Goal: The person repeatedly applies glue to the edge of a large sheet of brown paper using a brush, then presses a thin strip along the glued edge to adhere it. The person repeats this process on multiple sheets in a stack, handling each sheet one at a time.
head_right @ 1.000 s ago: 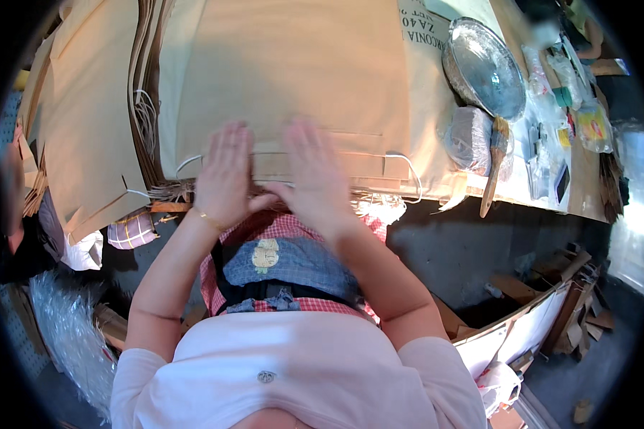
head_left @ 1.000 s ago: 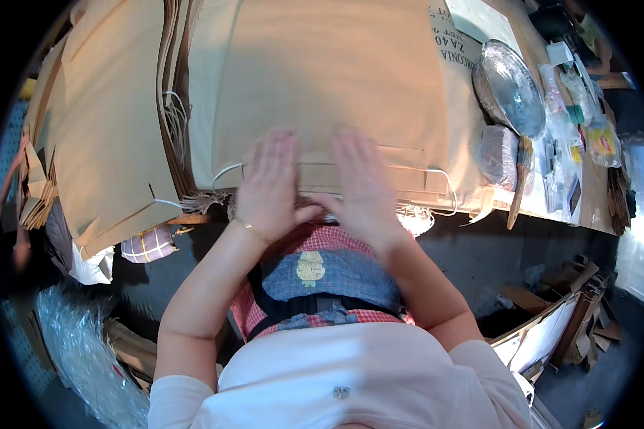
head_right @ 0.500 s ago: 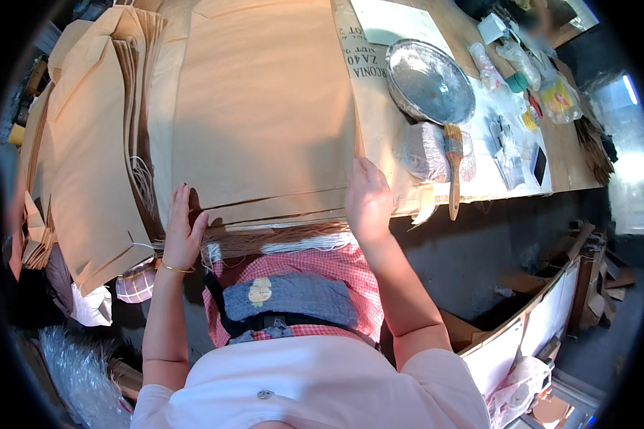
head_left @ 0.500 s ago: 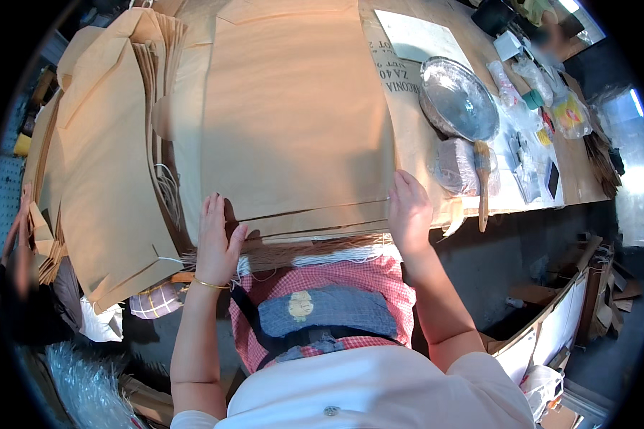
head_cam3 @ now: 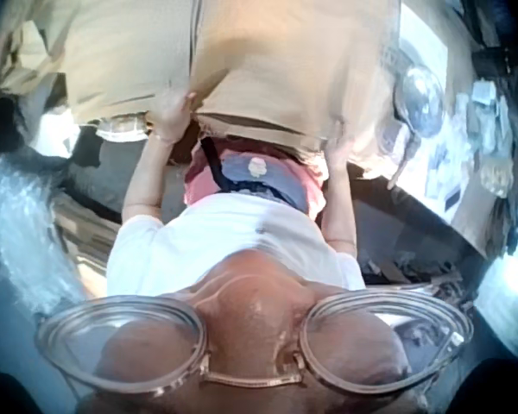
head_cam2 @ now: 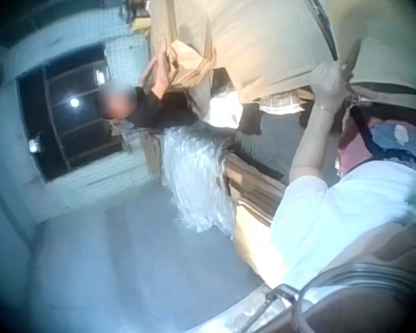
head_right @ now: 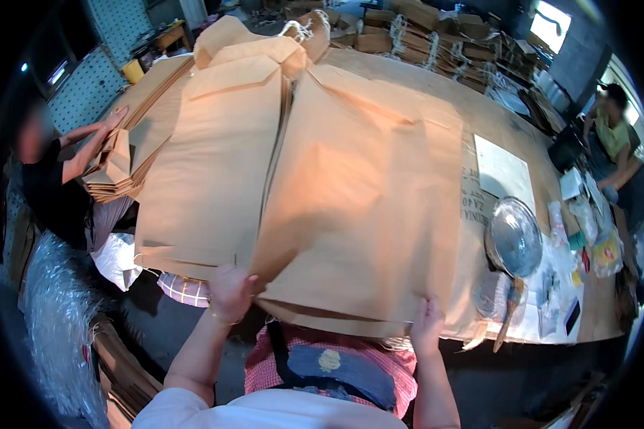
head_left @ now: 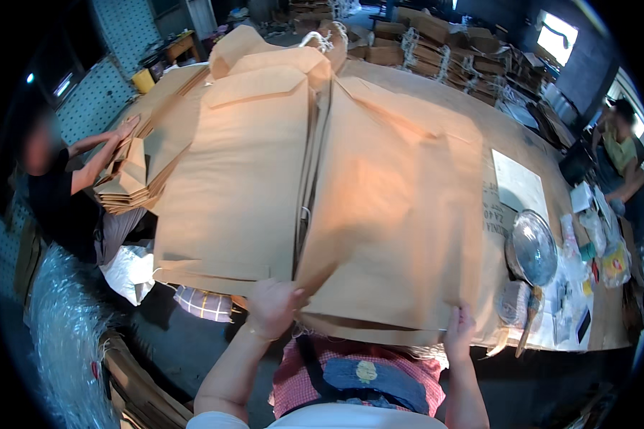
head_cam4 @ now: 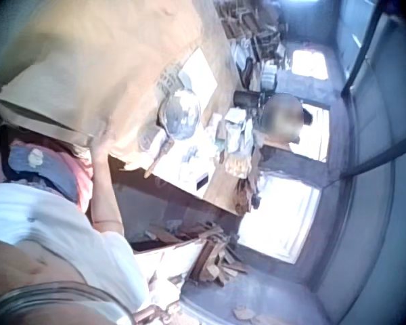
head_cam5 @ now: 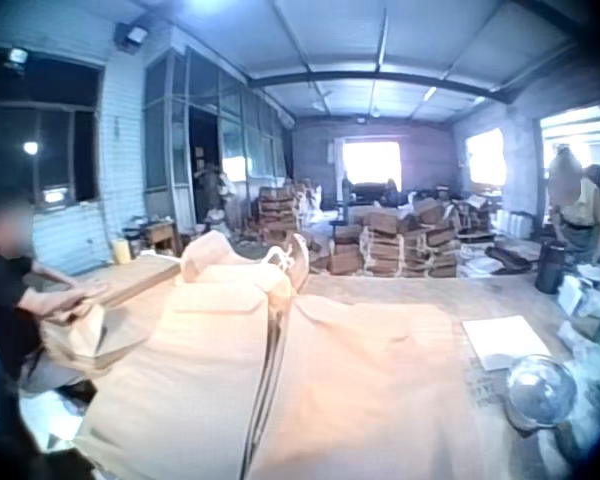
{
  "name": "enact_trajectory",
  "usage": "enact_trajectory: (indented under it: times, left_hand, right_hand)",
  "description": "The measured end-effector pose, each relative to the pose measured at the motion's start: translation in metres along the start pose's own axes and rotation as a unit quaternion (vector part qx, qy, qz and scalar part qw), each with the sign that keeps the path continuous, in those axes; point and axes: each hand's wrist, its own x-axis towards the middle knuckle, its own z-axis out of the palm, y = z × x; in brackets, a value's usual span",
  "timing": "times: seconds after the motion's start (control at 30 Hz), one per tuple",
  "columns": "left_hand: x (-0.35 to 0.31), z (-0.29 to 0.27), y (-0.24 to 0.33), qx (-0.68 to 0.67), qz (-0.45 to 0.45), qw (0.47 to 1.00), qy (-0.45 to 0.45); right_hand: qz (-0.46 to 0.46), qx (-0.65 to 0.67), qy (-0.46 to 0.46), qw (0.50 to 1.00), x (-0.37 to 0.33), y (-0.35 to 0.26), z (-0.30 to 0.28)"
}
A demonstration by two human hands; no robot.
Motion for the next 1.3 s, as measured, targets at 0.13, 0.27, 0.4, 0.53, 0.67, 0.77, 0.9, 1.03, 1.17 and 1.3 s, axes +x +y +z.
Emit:
enact_trajectory:
  times: [0.13, 0.27, 0.4, 0.53, 0.67, 0.77, 0.9, 1.03, 1.17, 1.3]
  left_hand:
    - [-0.059, -0.055, -0.061, 0.020, -0.258, 0.962, 0.089]
    - [-0.068, -0.103, -0.161, 0.012, -0.405, 0.896, 0.183]
    - [-0.082, -0.132, -0.258, -0.012, -0.364, 0.916, 0.166]
    - [-0.129, -0.136, -0.325, -0.046, -0.467, 0.878, 0.096]
    - [-0.114, -0.122, -0.298, 0.271, -0.411, 0.867, 0.080]
    - [-0.076, -0.097, -0.209, 0.225, -0.306, 0.913, 0.148]
    - [-0.051, -0.027, -0.061, 0.064, -0.157, 0.985, -0.016]
    - [-0.011, 0.048, 0.058, -0.053, 0.089, 0.986, -0.133]
    - [0.017, 0.085, 0.092, -0.049, 0.150, 0.961, -0.227]
    - [0.033, 0.098, 0.090, -0.049, 0.145, 0.948, -0.278]
  right_hand:
    - [-0.089, 0.069, -0.106, 0.988, 0.022, -0.046, 0.078]
    - [-0.052, 0.158, -0.276, 0.947, 0.044, -0.110, 0.162]
    - [0.061, 0.285, -0.377, 0.879, 0.041, -0.158, 0.228]
    - [0.151, 0.342, -0.469, 0.800, 0.023, -0.163, 0.200]
    - [-0.199, 0.067, -0.439, 0.874, 0.035, -0.117, 0.052]
    - [-0.094, -0.264, -0.142, 0.949, 0.029, -0.068, -0.083]
    - [0.072, -0.547, -0.027, 0.834, 0.017, -0.004, -0.188]
    - [-0.070, -0.508, -0.069, 0.855, 0.013, 0.019, -0.211]
    - [-0.134, -0.520, -0.070, 0.841, 0.012, 0.024, -0.224]
    - [-0.215, -0.473, -0.041, 0.853, 0.017, 0.029, -0.234]
